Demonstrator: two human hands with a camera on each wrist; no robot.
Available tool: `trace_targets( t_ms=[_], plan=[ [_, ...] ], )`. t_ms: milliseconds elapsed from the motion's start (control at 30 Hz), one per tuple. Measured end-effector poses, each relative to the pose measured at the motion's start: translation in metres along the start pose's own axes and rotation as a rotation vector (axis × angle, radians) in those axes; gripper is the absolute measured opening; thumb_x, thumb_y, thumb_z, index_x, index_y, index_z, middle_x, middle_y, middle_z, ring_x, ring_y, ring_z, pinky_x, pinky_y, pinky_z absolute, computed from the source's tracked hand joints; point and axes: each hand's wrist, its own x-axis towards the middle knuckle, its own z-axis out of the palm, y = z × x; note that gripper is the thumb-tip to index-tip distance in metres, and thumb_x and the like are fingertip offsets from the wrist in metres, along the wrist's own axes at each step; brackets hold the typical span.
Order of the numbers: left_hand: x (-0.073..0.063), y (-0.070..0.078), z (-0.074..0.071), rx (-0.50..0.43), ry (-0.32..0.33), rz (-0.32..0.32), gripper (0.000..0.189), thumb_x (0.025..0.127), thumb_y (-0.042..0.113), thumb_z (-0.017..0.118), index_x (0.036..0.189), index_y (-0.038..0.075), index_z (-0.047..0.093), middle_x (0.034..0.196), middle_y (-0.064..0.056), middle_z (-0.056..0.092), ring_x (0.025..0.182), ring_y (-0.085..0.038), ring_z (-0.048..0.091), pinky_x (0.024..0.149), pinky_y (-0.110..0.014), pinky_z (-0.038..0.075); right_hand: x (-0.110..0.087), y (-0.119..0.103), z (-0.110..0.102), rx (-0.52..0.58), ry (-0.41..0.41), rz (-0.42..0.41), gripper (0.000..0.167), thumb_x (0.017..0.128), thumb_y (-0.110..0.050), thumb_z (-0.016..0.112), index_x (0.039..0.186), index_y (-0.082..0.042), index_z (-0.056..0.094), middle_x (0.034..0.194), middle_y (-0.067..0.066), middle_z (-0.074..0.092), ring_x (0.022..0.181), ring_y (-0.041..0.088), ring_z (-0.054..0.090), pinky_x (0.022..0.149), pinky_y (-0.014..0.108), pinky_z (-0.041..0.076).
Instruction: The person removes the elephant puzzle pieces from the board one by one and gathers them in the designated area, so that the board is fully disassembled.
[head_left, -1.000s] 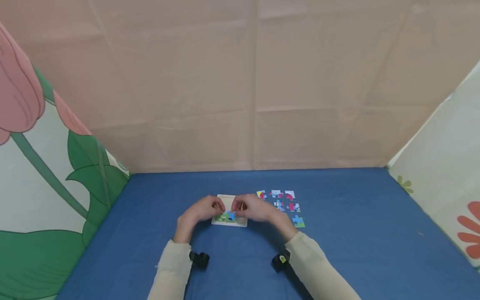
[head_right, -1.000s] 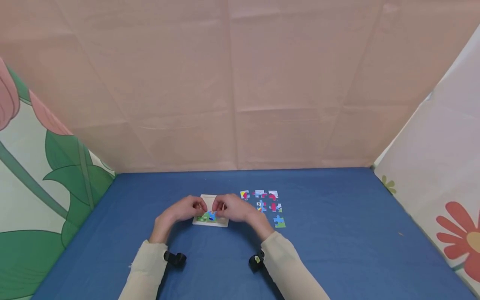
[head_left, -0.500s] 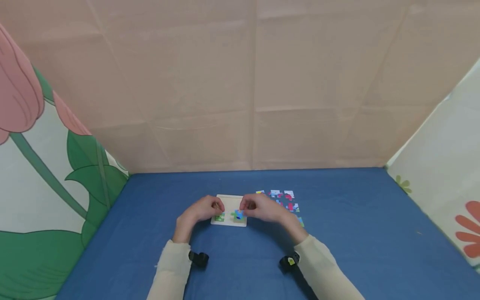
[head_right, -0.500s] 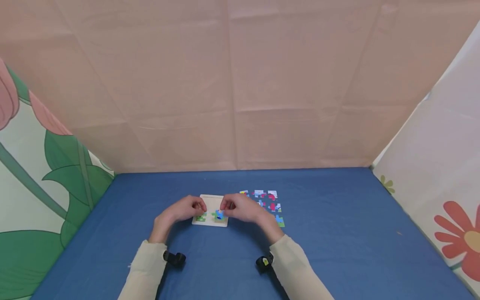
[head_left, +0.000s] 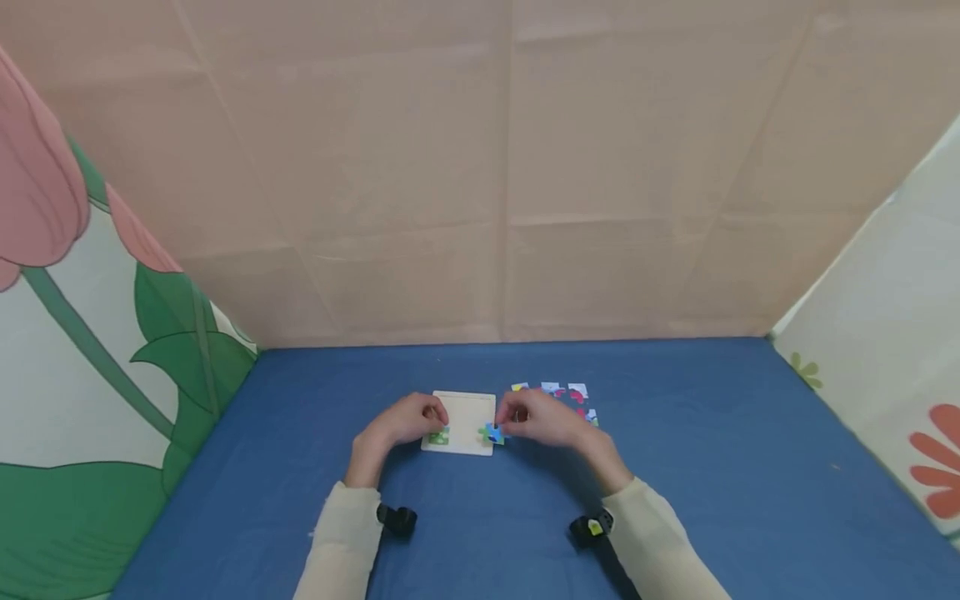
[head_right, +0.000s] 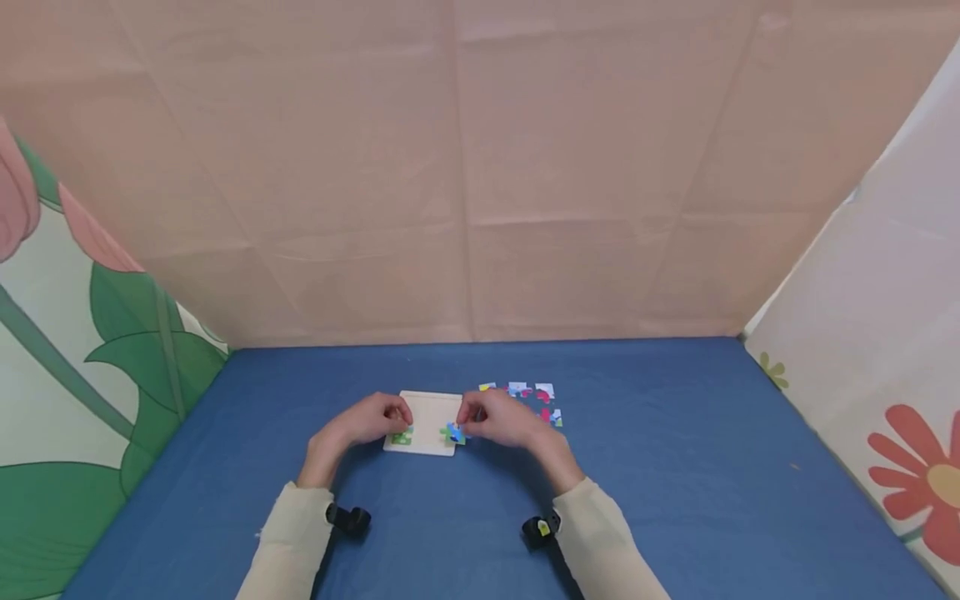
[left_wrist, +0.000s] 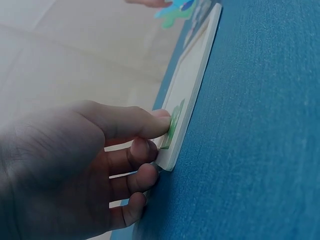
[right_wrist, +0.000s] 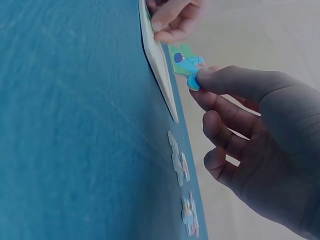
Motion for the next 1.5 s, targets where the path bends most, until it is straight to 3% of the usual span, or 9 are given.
trace_targets(
  t_ms=[467,733,833,967,1100,1500],
  plan=[
    [-0.003,-0.001,0.003,0.009,-0.005,0.008,0.009,0.093,0.01,0.063,0.09,0.015,0.07,0.081,-0.002,0.061,0.072,-0.017,0.053,0.066,-0.03,0.042,-0.021,0.017,-0.016,0.019,0.006,0.097,0.007,0.092,-0.016,0.071,0.094,-0.022,0.069,0.09,-0.007,0.066,0.077,0.013,0.058,0.069,0.029,0.049],
    [-0.005,-0.005,0.005,0.006,-0.014,0.006,0.008,0.093,0.011,0.064,0.09,0.015,0.07,0.081,-0.001,0.061,0.073,-0.017,0.053,0.067,-0.03,0.041,-0.032,0.028,-0.025,0.037,-0.013,0.124,0.005,0.092,-0.016,0.07,0.096,-0.015,0.07,0.091,-0.006,0.067,0.077,0.014,0.058,0.069,0.029,0.049],
    [-0.007,-0.005,0.004,-0.006,-0.021,0.013,0.003,0.092,0.018,0.069,0.093,0.015,0.07,0.081,-0.002,0.06,0.073,-0.018,0.052,0.067,-0.031,0.041,-0.035,0.031,-0.028,0.04,-0.032,0.131,0.004,0.092,-0.014,0.069,0.096,-0.015,0.07,0.09,-0.004,0.067,0.077,0.014,0.059,0.069,0.029,0.05],
    [-0.009,-0.005,0.003,-0.013,-0.056,0.02,0.024,0.081,0.028,0.082,0.098,0.016,0.069,0.079,-0.002,0.056,0.072,-0.017,0.051,0.065,-0.031,0.038,-0.039,0.035,-0.032,0.05,-0.043,0.163,0.005,0.092,-0.012,0.068,0.095,-0.016,0.07,0.09,-0.004,0.068,0.078,0.015,0.06,0.071,0.03,0.05],
    [-0.008,-0.006,0.002,-0.015,-0.093,0.038,0.036,0.074,0.023,0.089,0.101,0.013,0.067,0.076,-0.002,0.051,0.069,-0.017,0.047,0.063,-0.03,0.035,-0.044,0.037,-0.039,0.055,-0.054,0.197,0.004,0.092,-0.012,0.068,0.095,-0.013,0.07,0.092,-0.003,0.068,0.081,0.016,0.06,0.073,0.032,0.05],
    [-0.002,-0.001,-0.001,0.019,-0.064,0.028,0.036,0.074,0.024,0.088,0.099,0.015,0.064,0.078,-0.003,0.053,0.069,-0.018,0.049,0.062,-0.03,0.036,-0.052,0.039,-0.052,0.077,-0.143,0.258,0.009,0.087,-0.007,0.067,0.096,-0.009,0.069,0.094,0.001,0.068,0.082,0.018,0.058,0.074,0.036,0.049]
  ],
)
